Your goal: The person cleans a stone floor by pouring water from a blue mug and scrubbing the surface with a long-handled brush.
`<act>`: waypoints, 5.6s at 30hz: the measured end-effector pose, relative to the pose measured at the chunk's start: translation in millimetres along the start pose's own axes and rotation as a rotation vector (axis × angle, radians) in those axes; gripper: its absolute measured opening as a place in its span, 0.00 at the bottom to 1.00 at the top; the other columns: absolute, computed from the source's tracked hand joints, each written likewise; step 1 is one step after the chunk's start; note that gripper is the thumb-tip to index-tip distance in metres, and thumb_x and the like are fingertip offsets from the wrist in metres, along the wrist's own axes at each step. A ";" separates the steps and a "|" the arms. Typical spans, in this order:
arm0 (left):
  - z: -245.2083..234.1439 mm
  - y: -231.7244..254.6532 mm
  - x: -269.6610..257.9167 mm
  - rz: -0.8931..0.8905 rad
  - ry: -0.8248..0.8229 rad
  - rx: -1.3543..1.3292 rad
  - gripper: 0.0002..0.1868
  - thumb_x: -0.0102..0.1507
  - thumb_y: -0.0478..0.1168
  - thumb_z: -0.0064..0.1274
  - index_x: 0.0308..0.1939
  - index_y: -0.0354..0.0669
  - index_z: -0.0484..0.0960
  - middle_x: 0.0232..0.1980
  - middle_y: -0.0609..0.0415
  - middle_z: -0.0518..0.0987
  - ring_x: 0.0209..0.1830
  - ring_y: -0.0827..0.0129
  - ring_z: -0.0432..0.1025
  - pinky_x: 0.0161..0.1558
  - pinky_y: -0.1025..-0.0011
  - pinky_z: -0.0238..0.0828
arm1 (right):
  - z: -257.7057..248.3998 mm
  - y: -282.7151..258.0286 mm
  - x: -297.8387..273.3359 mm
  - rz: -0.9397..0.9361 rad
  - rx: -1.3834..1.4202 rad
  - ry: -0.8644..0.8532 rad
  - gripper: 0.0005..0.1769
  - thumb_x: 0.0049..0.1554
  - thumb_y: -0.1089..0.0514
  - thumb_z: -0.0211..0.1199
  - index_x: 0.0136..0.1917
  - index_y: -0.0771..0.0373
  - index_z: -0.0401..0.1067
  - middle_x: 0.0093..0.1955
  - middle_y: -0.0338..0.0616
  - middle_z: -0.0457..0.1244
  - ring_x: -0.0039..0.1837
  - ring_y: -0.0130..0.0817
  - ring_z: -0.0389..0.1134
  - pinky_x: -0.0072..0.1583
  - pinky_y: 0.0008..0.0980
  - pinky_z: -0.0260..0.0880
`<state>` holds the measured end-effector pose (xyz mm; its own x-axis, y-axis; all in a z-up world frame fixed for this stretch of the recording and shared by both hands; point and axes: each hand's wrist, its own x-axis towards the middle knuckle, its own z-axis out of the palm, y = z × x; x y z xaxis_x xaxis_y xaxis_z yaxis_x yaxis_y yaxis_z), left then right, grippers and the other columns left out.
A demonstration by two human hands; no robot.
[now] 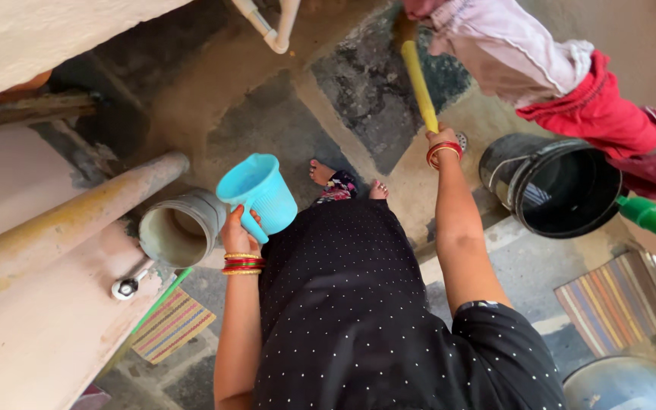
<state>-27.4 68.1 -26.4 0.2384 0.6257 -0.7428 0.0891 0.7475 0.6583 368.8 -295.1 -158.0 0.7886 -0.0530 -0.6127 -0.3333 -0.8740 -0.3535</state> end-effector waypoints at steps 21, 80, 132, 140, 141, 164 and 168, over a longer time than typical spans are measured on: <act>-10.1 -12.2 -10.9 0.053 0.034 -0.029 0.14 0.65 0.43 0.53 0.47 0.35 0.80 0.35 0.50 0.80 0.32 0.66 0.74 0.36 0.69 0.73 | 18.3 -18.6 53.5 0.117 0.544 -0.018 0.11 0.57 0.53 0.66 0.48 0.63 0.76 0.33 0.40 0.65 0.31 0.29 0.62 0.34 0.35 0.60; 25.8 -133.2 -128.2 -0.020 -0.280 0.121 0.13 0.66 0.44 0.53 0.46 0.35 0.80 0.34 0.51 0.80 0.32 0.68 0.74 0.36 0.70 0.72 | 52.5 244.7 -222.8 -0.065 -0.418 -0.335 0.22 0.61 0.42 0.56 0.64 0.51 0.71 0.57 0.51 0.69 0.60 0.53 0.71 0.60 0.51 0.71; -15.3 -128.8 -141.2 0.019 -0.209 0.160 0.13 0.68 0.43 0.51 0.48 0.34 0.78 0.36 0.50 0.79 0.33 0.67 0.75 0.36 0.69 0.74 | -44.4 271.1 -109.3 0.481 1.137 0.164 0.16 0.58 0.66 0.63 0.60 0.64 0.73 0.32 0.43 0.63 0.27 0.33 0.60 0.30 0.34 0.60; 16.0 -135.1 -144.5 -0.007 -0.238 0.121 0.13 0.67 0.41 0.52 0.48 0.34 0.79 0.36 0.50 0.80 0.34 0.67 0.75 0.38 0.70 0.74 | -20.7 295.7 -175.2 0.108 0.360 0.006 0.18 0.58 0.58 0.64 0.62 0.61 0.74 0.42 0.53 0.68 0.40 0.39 0.67 0.41 0.41 0.65; 19.8 -133.4 -145.8 -0.011 -0.257 0.125 0.12 0.67 0.41 0.52 0.48 0.34 0.78 0.37 0.50 0.80 0.34 0.67 0.75 0.39 0.70 0.74 | -20.2 307.7 -185.7 0.111 0.276 0.032 0.20 0.58 0.56 0.63 0.63 0.60 0.73 0.43 0.53 0.69 0.43 0.41 0.69 0.45 0.41 0.67; 55.4 -142.1 -158.8 -0.038 -0.398 0.113 0.15 0.67 0.42 0.53 0.50 0.33 0.78 0.37 0.50 0.79 0.35 0.67 0.74 0.39 0.69 0.72 | 31.6 290.2 -194.4 0.712 1.393 -0.448 0.11 0.61 0.57 0.64 0.46 0.64 0.65 0.32 0.43 0.60 0.29 0.33 0.60 0.29 0.30 0.63; 40.6 -144.4 -158.8 -0.033 -0.366 0.109 0.14 0.67 0.43 0.52 0.49 0.33 0.78 0.37 0.50 0.79 0.35 0.66 0.74 0.39 0.69 0.73 | 7.5 287.3 -194.8 0.640 1.219 -0.409 0.09 0.61 0.56 0.63 0.51 0.58 0.66 0.32 0.42 0.62 0.29 0.30 0.61 0.29 0.28 0.61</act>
